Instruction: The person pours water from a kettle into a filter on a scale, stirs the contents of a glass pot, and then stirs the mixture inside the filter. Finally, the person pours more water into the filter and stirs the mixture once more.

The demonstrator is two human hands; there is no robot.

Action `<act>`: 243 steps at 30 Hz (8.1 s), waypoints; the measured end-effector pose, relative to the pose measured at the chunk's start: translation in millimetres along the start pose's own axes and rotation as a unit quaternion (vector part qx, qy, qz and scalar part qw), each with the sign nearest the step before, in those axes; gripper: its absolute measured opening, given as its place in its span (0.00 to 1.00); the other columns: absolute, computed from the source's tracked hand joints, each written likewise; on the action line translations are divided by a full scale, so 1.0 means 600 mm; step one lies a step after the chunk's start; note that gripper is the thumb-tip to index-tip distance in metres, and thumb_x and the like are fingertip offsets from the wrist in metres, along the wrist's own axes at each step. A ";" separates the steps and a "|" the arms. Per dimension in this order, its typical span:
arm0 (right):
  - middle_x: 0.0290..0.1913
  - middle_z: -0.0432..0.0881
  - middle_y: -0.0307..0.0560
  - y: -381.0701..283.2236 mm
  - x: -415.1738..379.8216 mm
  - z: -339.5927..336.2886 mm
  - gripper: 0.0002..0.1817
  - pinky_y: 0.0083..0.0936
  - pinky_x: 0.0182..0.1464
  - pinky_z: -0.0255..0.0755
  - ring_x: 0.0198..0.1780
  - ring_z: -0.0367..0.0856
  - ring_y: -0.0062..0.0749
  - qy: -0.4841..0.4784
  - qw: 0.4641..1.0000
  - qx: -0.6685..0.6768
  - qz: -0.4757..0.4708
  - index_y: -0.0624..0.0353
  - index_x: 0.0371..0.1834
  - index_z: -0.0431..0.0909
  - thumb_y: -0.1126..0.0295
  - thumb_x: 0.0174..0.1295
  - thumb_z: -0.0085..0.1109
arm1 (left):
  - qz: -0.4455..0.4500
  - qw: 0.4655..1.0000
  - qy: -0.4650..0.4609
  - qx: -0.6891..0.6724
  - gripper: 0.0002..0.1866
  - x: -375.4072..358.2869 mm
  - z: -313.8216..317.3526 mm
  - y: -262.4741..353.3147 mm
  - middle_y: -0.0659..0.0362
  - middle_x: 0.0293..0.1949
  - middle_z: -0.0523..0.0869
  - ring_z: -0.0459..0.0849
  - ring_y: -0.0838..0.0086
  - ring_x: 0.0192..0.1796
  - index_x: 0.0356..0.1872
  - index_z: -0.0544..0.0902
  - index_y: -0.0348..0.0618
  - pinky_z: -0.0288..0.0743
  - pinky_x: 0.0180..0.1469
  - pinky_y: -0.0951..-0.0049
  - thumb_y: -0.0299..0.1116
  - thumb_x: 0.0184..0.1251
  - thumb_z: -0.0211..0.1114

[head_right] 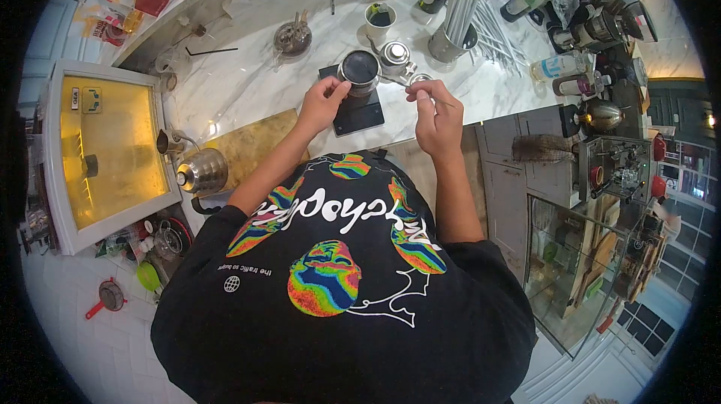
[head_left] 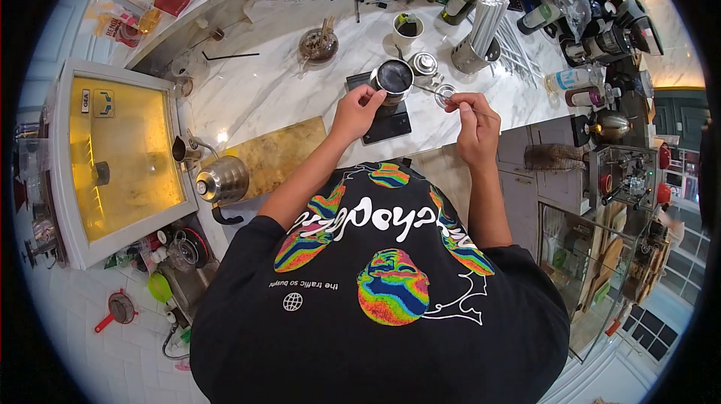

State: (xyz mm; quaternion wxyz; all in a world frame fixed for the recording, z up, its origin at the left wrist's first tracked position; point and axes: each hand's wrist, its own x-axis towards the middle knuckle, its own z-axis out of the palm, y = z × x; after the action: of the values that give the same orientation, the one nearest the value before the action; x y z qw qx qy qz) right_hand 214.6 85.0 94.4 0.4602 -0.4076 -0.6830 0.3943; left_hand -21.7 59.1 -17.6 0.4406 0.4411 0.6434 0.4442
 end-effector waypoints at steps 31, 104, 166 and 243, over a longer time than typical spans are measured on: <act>0.37 0.86 0.49 -0.005 -0.024 0.008 0.09 0.26 0.43 0.77 0.38 0.87 0.32 -0.019 0.997 -0.065 -0.025 0.66 0.44 0.82 0.77 0.72 0.51 | -0.006 1.000 -0.005 0.005 0.19 0.001 0.000 -0.001 0.62 0.25 0.82 0.76 0.79 0.28 0.33 0.83 0.39 0.71 0.34 0.72 0.47 0.72 0.68; 0.32 0.83 0.52 0.045 0.113 -0.055 0.04 0.36 0.42 0.76 0.37 0.82 0.48 -0.126 0.981 -0.025 -0.149 0.65 0.34 0.82 0.81 0.57 0.57 | -0.015 0.997 0.057 -0.050 0.14 -0.011 0.022 -0.025 0.69 0.26 0.76 0.70 0.85 0.30 0.32 0.82 0.40 0.66 0.35 0.78 0.40 0.74 0.68; 0.28 0.83 0.46 0.031 0.121 -0.045 0.09 0.34 0.56 0.73 0.36 0.82 0.35 -0.164 0.976 -0.028 -0.137 0.65 0.35 0.83 0.80 0.62 0.51 | 0.002 0.998 0.036 -0.060 0.13 -0.007 0.013 -0.031 0.70 0.26 0.78 0.71 0.86 0.30 0.35 0.84 0.40 0.66 0.35 0.80 0.40 0.75 0.68; 0.35 0.87 0.52 0.050 0.073 -0.054 0.07 0.34 0.43 0.75 0.38 0.85 0.46 -0.137 0.989 -0.035 -0.049 0.60 0.40 0.83 0.72 0.69 0.56 | 0.019 0.977 0.207 -0.047 0.10 -0.059 0.055 0.020 0.64 0.35 0.86 0.79 0.83 0.35 0.47 0.86 0.40 0.76 0.41 0.78 0.34 0.71 0.70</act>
State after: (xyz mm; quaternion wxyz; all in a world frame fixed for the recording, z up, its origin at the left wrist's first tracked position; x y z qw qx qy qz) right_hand 240.2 141.4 89.3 0.3666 -0.3317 -0.7719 0.3997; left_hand 20.0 34.1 -7.4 0.3091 0.3306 0.6905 0.5643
